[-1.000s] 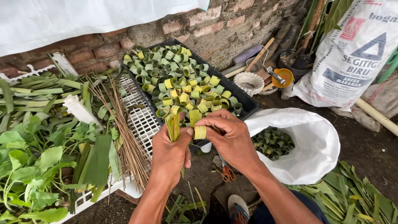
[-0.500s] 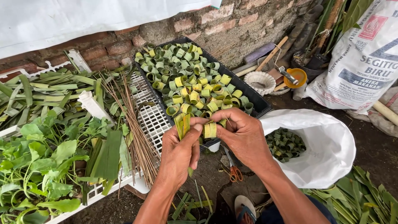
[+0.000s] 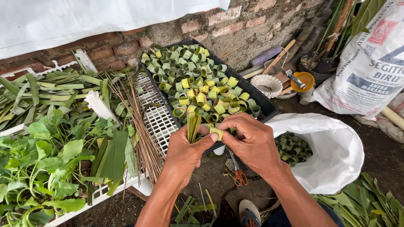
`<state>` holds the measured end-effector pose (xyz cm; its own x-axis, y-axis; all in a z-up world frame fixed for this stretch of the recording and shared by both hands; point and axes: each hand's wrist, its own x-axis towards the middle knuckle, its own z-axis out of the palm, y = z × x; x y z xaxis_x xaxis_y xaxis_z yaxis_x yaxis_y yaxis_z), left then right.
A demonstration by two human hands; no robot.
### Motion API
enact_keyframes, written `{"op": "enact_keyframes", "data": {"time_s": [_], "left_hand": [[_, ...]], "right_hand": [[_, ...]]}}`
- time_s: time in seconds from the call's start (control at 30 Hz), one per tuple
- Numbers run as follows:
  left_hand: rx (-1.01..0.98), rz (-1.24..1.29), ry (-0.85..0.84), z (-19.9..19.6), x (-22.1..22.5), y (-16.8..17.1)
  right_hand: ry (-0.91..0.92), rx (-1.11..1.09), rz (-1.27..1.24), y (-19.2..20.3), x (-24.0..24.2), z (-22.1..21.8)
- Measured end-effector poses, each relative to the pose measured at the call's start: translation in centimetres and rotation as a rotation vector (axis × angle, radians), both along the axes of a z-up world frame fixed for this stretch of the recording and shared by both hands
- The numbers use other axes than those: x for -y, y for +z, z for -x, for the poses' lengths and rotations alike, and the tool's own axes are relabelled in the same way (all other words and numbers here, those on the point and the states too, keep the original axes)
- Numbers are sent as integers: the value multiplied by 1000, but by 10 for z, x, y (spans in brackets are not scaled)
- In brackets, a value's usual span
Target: Weaving and folding long green leaves into small square containers, likely for agricultural or culinary use.
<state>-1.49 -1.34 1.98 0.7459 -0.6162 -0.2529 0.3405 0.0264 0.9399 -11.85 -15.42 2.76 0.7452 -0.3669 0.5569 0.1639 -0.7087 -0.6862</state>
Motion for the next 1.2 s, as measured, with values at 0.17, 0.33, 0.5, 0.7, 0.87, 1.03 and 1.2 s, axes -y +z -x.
{"op": "enact_keyframes", "data": {"time_s": [0.17, 0.33, 0.5, 0.7, 0.87, 1.03, 1.2], "left_hand": [[38, -57, -27, 0, -5, 2], [142, 44, -83, -9, -9, -23], [-116, 107, -168, -9, -14, -1], [-159, 133, -254, -7, -20, 10], [-150, 143, -226, -11, -17, -2], [-159, 149, -118, -17, -14, -12], [-59, 122, 55, -13, -4, -21]], "right_hand": [[11, -13, 40, 5, -5, -1], [130, -138, -159, 11, 5, 0], [402, -296, -545, 7, 25, 7], [501, -303, -638, 3, 33, 10], [438, -231, -516, -5, 34, 11], [186, -36, -50, 15, 4, 4], [92, -5, 83, 6, 0, -2]]}}
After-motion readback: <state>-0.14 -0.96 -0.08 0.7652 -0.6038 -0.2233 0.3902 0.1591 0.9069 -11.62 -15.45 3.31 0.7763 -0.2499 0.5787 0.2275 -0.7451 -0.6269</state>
